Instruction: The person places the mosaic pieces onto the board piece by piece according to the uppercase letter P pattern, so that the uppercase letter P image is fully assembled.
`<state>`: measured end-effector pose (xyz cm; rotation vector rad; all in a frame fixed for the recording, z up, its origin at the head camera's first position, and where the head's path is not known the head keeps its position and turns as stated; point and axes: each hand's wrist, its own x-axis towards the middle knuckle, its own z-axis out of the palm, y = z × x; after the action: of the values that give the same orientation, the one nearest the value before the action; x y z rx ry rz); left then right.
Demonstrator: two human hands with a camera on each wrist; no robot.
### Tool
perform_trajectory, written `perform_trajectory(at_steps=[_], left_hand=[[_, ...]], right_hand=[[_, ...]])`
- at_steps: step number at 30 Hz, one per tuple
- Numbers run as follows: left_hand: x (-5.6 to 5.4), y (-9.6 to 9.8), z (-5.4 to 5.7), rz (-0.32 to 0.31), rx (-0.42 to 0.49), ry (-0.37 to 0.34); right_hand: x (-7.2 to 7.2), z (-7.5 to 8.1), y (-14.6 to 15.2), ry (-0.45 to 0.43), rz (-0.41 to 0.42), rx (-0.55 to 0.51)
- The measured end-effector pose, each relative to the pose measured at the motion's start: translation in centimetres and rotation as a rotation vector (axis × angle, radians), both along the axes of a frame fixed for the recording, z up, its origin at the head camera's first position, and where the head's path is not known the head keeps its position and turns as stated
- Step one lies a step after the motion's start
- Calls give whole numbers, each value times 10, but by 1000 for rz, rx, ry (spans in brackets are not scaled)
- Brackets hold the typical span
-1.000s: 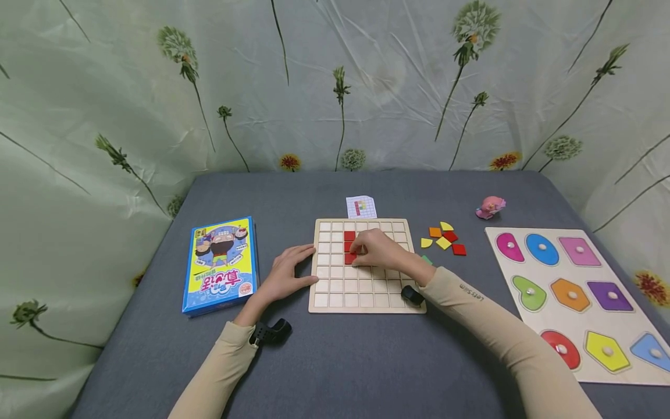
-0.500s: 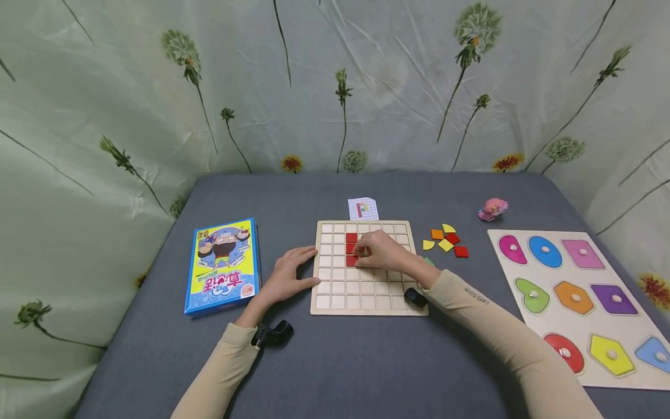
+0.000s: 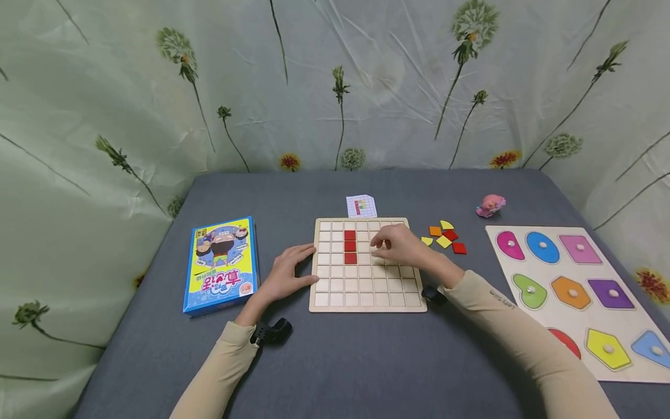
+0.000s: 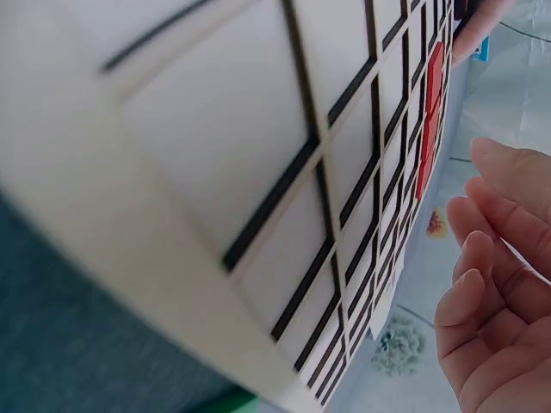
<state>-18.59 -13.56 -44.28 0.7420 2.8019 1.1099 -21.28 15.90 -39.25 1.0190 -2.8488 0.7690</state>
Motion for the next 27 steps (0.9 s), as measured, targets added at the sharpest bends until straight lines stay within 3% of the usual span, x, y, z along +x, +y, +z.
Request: perform_trajectory(at_steps=[5, 14, 27], left_hand=[[-1, -1, 0, 0, -11, -11], [0, 0, 0, -2, -15, -6], [-1, -2, -2, -1, -12, -9]], right_hand=[[3, 1, 10, 10, -32, -7], [10, 0, 35, -60, -107, -44], [14, -3, 67, 23, -116, -65]])
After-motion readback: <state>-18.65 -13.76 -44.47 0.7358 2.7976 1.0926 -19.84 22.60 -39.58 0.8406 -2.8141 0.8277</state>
